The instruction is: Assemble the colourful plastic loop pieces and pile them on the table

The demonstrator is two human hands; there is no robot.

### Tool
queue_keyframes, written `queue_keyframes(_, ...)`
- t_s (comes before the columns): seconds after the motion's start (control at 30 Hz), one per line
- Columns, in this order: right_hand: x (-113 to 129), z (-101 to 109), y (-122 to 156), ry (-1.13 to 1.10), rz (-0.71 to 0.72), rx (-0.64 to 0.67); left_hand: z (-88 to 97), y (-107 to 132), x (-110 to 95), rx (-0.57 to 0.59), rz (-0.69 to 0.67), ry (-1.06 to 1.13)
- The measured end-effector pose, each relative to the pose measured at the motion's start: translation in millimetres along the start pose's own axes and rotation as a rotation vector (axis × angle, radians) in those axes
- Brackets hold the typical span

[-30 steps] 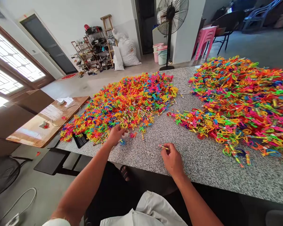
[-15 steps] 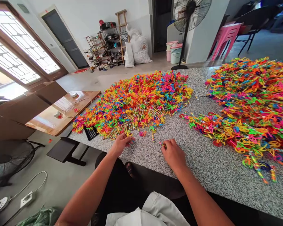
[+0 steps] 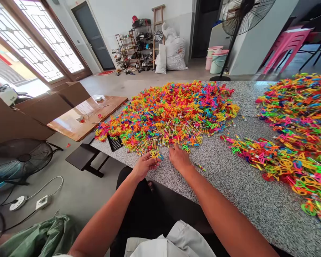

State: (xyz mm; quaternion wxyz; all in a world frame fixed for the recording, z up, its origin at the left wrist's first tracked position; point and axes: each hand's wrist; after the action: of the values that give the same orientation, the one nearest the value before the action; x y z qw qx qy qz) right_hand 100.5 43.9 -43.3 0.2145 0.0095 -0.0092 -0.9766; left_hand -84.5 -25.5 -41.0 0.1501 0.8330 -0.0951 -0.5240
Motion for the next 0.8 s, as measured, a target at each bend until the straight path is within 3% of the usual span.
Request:
queue_keyframes(0.2, -11.2, -22.2, 22.1, -0.177, 0.008, -0.127, 0.8, 4.1, 9.1, 0.048, 0.043, -0.02)
queue_keyframes(0.37, -21.7, -32.4, 44.6, -0.509, 0.04, -0.307, -11.4, -1.0, 27.3, 0.067, 0.067, -0.193)
queue_keyframes(0.47, -24.3, -36.9, 56.7, -0.644, 0.027, -0.336, -16.0, -4.1, 34.7, 0.035, 0.014, -0.347)
queue_keyframes(0.63, -25.4, -33.3, 72.5, -0.807, -0.048, -0.347, -14.9, -1.8, 35.9, 0.017, -0.072, -0.486)
queue_keyframes(0.8, -14.2, -23.1, 81.8, -0.81, 0.047, -0.392, -16.5, 5.7, 28.3, 0.1, -0.02, -0.486)
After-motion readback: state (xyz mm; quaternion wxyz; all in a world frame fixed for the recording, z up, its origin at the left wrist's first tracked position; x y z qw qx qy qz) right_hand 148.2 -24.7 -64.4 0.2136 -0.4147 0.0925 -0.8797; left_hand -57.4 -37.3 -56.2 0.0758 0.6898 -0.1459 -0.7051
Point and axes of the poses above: each hand's wrist, its own y-axis away from the middle knuckle, its own z-axis out of the back of the hand, x = y × z, and after that the axes turned 8 degrees about y, right-handed
